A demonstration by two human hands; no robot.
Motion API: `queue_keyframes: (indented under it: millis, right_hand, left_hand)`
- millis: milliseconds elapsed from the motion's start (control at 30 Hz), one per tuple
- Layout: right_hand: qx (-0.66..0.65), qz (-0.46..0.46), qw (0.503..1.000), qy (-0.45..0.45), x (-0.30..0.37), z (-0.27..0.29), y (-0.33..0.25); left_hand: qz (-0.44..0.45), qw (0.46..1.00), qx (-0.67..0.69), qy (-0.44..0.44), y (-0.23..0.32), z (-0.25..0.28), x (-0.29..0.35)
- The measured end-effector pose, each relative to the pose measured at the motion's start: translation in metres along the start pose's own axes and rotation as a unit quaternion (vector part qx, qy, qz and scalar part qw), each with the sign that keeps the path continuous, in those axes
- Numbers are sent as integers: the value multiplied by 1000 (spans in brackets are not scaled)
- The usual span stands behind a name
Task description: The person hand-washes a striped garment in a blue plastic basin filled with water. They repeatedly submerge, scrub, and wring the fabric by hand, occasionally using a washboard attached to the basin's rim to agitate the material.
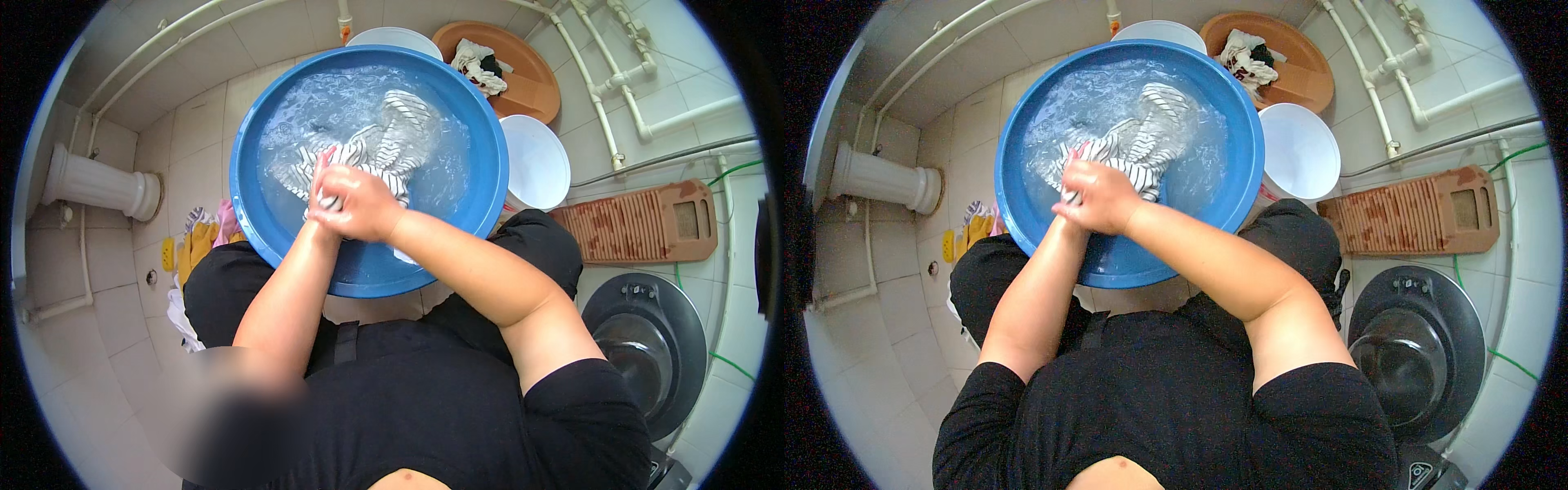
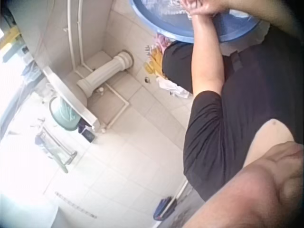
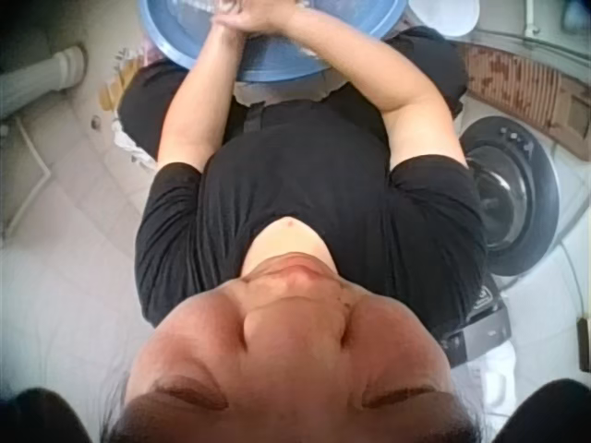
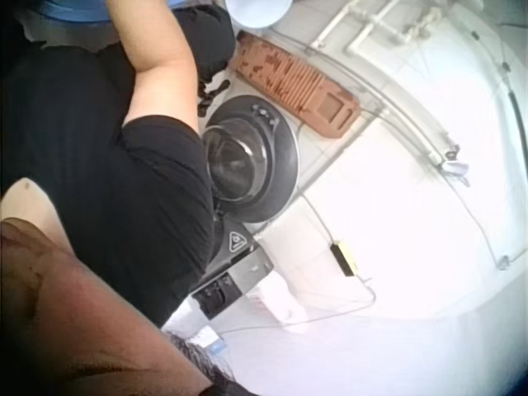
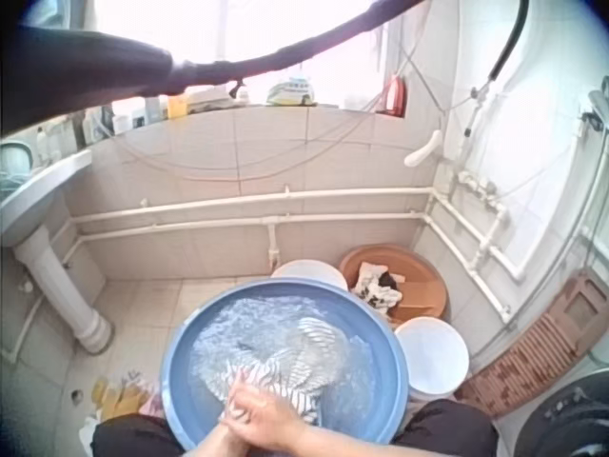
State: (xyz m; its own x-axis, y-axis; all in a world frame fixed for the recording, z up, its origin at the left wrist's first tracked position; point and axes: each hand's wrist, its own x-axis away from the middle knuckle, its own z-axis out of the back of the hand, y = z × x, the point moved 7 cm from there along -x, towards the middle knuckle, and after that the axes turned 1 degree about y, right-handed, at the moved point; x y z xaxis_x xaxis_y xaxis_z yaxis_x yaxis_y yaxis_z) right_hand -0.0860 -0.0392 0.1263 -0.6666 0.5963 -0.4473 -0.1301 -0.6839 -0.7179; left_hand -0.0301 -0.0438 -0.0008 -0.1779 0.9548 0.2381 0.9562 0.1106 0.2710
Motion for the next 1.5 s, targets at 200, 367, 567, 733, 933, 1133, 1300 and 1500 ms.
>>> queue_keyframes:
  millis: [200,367,567,733,933,1133,1300,1500]
  right_hand:
    - [128,-101,970,178,8,31,68]
    - [219,-409,878,118,25,72,174]
    - [123,-505,850,91,73,70,235]
    - [22,-603,797,27,87,69,225]
    - [-153,-603,740,254,90,48,220]
    - [-121,-219,960,123,12,23,112]
    - [15,106,994,-21,9,10,-45]
    - [101,118,986,68,21,2,-13]
  left_hand:
    - [45,943,-253,212,-3,-3,1]
    - [5,952,-266,149,35,-29,-2]
    - [-316,818,-405,260,128,-19,2]
    - [-443,480,-731,195,88,-48,17]
    - [71,895,-428,101,-4,-21,11]
    - [236,932,-151,231,-17,9,2]
    - [243,968,-34,53,-6,-20,-4]
    - [220,961,56,-156,-17,-9,-8]
